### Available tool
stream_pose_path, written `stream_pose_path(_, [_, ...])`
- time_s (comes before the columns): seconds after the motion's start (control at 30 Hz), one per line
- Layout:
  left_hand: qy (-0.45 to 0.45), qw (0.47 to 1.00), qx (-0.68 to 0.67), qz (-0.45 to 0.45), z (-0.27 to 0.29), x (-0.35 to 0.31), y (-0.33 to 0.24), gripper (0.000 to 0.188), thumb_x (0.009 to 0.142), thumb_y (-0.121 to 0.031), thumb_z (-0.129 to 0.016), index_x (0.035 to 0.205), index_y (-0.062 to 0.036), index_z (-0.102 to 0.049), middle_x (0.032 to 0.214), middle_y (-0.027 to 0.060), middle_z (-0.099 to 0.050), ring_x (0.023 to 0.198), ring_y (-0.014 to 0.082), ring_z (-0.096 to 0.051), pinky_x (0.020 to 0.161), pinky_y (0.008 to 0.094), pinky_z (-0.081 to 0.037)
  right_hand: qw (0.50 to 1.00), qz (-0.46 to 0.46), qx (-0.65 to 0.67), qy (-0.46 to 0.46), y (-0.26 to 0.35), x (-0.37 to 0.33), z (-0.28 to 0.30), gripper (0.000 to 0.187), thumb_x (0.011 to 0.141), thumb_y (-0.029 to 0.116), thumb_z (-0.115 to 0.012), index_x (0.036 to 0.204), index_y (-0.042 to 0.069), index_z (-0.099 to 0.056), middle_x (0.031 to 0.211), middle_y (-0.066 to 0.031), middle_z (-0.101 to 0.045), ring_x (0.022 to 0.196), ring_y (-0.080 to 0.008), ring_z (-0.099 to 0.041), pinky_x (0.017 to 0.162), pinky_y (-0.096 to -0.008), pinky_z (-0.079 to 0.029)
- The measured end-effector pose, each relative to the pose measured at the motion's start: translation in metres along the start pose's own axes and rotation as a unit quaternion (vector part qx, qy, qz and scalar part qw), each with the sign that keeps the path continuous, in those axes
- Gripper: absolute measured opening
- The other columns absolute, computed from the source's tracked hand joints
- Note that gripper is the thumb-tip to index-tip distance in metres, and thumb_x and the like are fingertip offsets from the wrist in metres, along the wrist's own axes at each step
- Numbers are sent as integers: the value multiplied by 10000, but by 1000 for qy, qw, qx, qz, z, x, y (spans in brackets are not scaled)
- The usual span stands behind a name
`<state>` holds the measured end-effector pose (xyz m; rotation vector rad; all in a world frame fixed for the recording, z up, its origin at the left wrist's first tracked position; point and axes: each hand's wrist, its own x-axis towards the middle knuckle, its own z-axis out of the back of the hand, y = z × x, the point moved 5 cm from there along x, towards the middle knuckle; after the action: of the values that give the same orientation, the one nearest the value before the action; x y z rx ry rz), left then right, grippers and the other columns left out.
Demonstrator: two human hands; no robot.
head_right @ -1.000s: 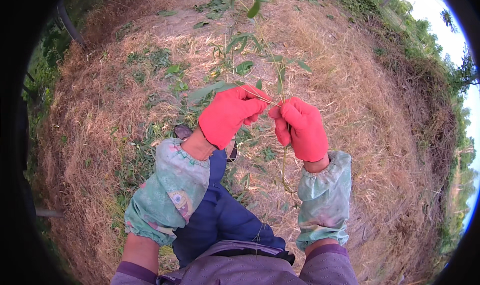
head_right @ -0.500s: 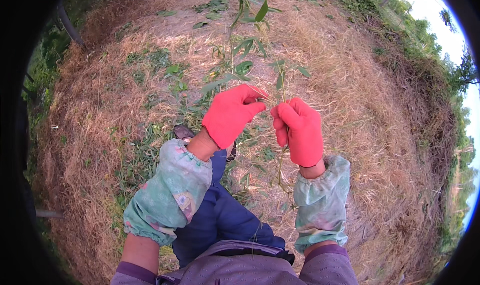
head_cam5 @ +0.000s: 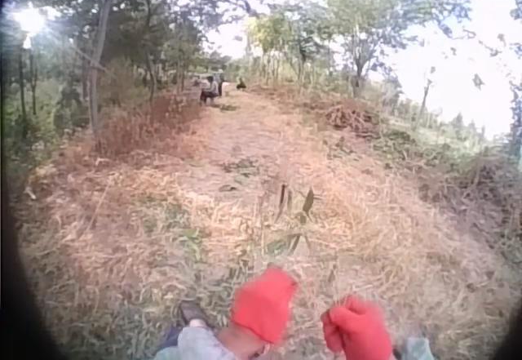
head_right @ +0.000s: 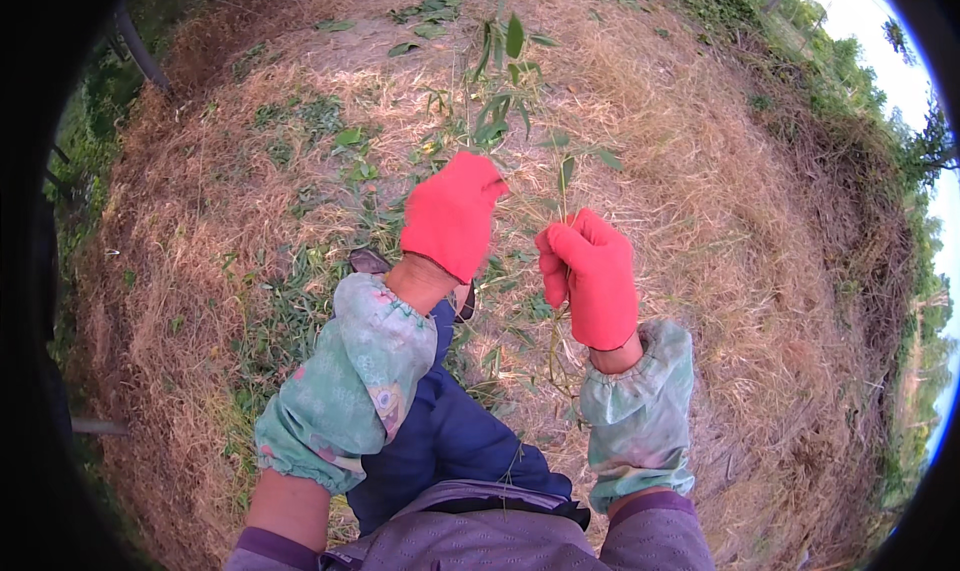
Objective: The person sits on the ground and strips leaves from plant stems by hand, placing the stripped leaves into a pile on their lap. The person handles multiple stems one at a time, removing foliage and discarding the bare stems.
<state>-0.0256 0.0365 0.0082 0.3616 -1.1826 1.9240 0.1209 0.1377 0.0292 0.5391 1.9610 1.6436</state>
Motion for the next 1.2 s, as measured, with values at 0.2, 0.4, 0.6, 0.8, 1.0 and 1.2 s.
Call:
stream_pose_path(0.2, [194, 875, -323, 304, -14, 3, 34, 207, 929, -183, -649, 1088, -53, -668, 799, 79, -643, 656, 172, -630, 609, 338, -502, 999, 26, 7, 30, 7, -5, 2, 243, 934, 221, -611, 849, -7, -605, 649, -81, -590, 430, -128, -473, 424, -267, -366])
stream_pose_path(0.4, [275, 741, -553, 261, -4, 3, -10, 233, 938, -193, -647, 1097, -34, -706, 781, 9, -636, 635, 75, -575, 553, 234, -438, 985, 0, 75, 158, -3, -9, -1, 313, 947, 292, -608, 864, -10, -603, 595, -81, -557, 433, -140, -471, 442, -282, -365])
stream_pose_path(0.6, [367, 753, -492, 239, -6, -1, -21, 277, 927, -189, -672, 1152, -28, -687, 743, -2, -616, 604, 67, -539, 537, 228, -406, 984, -24, 65, 167, -12, -3, 4, 339, 958, 310, -604, 853, -12, -604, 570, -77, -543, 431, -140, -472, 442, -282, -367])
stream_pose_path(0.8, [372, 716, -528, 265, -15, -11, -19, 171, 919, -174, -683, 1027, -41, -692, 764, -6, -620, 646, 67, -543, 561, 230, -406, 983, -40, 34, 175, -13, -6, 7, 336, 980, 296, -576, 843, -10, -603, 558, -65, -535, 422, -142, -470, 442, -279, -372])
stream_pose_path(1.0, [215, 962, -155, 63, -24, -5, 1, 144, 932, -173, -648, 993, -42, -654, 778, 47, -634, 716, 130, -590, 635, 314, -478, 993, -56, 18, 101, -15, -5, 13, 283, 972, 239, -593, 843, -13, -608, 591, -58, -559, 418, -136, -477, 412, -270, -356])
stream_pose_path(1.2, [289, 915, -232, 158, -29, -9, 0, 243, 917, -202, -643, 1103, -48, -647, 903, 101, -691, 742, 221, -660, 635, 364, -505, 998, -61, -27, 20, 3, -18, 23, 250, 958, 206, -613, 850, -19, -616, 620, -65, -574, 418, -134, -481, 402, -273, -355])
